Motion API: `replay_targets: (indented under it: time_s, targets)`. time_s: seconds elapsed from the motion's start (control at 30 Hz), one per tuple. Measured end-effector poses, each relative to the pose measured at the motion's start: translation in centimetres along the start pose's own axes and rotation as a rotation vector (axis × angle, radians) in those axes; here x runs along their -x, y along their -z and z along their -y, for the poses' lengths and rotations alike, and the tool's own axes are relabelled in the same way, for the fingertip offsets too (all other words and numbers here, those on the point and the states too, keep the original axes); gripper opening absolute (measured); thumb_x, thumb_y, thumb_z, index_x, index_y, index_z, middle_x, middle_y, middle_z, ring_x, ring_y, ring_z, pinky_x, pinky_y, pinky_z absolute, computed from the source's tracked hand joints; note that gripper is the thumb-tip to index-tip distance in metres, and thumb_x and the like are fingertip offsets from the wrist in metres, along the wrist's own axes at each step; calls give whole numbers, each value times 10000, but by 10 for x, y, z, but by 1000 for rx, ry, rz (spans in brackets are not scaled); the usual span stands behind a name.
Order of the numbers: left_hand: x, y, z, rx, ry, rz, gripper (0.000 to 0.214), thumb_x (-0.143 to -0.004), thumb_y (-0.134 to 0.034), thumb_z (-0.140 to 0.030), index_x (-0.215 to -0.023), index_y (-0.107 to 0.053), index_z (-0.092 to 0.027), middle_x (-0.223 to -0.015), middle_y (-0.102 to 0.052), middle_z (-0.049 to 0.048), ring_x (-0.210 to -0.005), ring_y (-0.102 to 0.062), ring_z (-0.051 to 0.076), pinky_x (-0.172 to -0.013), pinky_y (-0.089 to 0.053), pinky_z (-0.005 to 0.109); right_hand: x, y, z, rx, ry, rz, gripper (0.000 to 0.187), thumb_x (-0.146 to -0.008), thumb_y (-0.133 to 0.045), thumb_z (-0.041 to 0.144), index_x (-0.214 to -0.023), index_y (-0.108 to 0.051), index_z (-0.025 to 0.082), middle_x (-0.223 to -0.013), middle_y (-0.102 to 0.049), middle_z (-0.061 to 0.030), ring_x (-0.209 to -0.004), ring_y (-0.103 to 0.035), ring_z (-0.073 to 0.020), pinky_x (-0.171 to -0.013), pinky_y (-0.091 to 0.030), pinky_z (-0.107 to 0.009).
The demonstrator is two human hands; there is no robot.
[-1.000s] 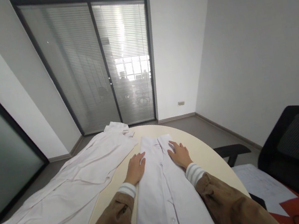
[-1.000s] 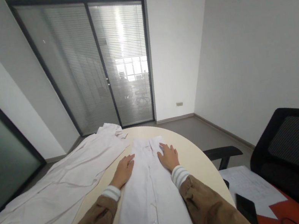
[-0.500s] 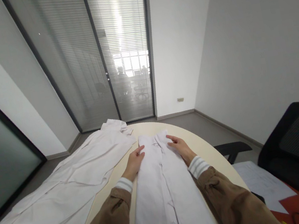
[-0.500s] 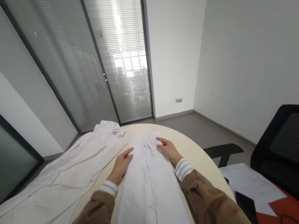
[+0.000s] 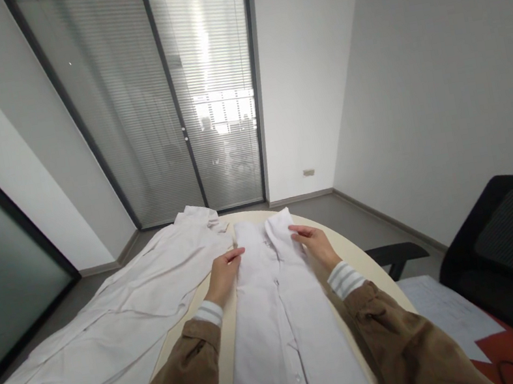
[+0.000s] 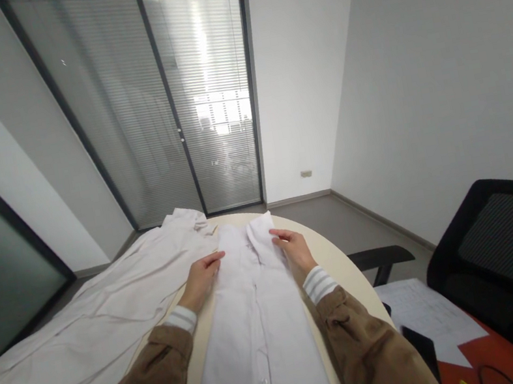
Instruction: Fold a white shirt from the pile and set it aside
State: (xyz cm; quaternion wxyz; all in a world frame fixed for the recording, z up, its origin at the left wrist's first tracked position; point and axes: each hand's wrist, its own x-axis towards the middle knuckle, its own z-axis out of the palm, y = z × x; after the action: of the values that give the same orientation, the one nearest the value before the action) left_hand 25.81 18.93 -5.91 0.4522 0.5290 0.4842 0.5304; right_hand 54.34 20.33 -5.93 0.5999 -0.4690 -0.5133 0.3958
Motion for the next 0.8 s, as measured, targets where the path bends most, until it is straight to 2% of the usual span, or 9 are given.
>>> replay_targets:
  time_s: [0.1,0.2,0.37,0.47,0.57,0.7,0.8]
  targets:
    - [3,2,-10,22,21,-7,244,-688,-767,-276,-898,-773,-154,-976,-766,99,-927,-693,235,-808,-547,328,2,4,16,-66,2,28,398,-590,-848,343,-918,-685,186,-875,-733,-28,-823,-662,-190,-831,-515,-347]
    - [11,1,-22,60,49,-20,272,-666,-786,-305,-879,-714,-153,-874,-736,67,-783,-672,187,-650,-545,275,14,4,36,-120,36,107,417,-603,-843,278,-935,-598,220,-793,-688,29,-754,-635,-156,-782,-498,-308]
    - [36,-2,-42,245,108,-29,408,-635,-801,-204,-983,-589,-171,-869,-682,23,-726,-636,126,-669,-552,262,50,4,73,-144,42,303,597,-662,-757,177,-1212,-538,253,-1003,-706,-5,-927,-643,-184,-826,-484,-307]
    - [57,2,-52,349,143,25,576,-616,-799,-123,-1135,-553,-169,-865,-682,17,-729,-638,119,-709,-537,250,75,8,88,-105,82,461,589,-691,-717,159,-1253,-559,232,-1152,-685,-47,-1041,-629,-213,-870,-480,-322]
    - [81,10,-55,338,181,151,628,-638,-814,-155,-1213,-560,-157,-945,-711,57,-824,-669,158,-782,-528,271,99,12,97,32,133,615,581,-726,-682,145,-1293,-568,207,-1253,-647,-74,-1122,-601,-232,-937,-467,-344]
    - [106,24,-43,187,151,451,533,-709,-811,-276,-1198,-638,-152,-1145,-718,122,-1032,-676,252,-885,-514,330,128,15,104,340,171,757,637,-728,-672,125,-1347,-549,210,-1252,-651,-72,-1131,-600,-248,-987,-457,-369]
    - [119,32,-28,1,86,563,404,-742,-789,-335,-1087,-720,-137,-1166,-724,139,-1090,-663,307,-944,-500,392,144,15,105,490,177,857,446,-770,-671,182,-1215,-642,216,-1155,-702,-56,-1033,-648,-253,-907,-502,-349]
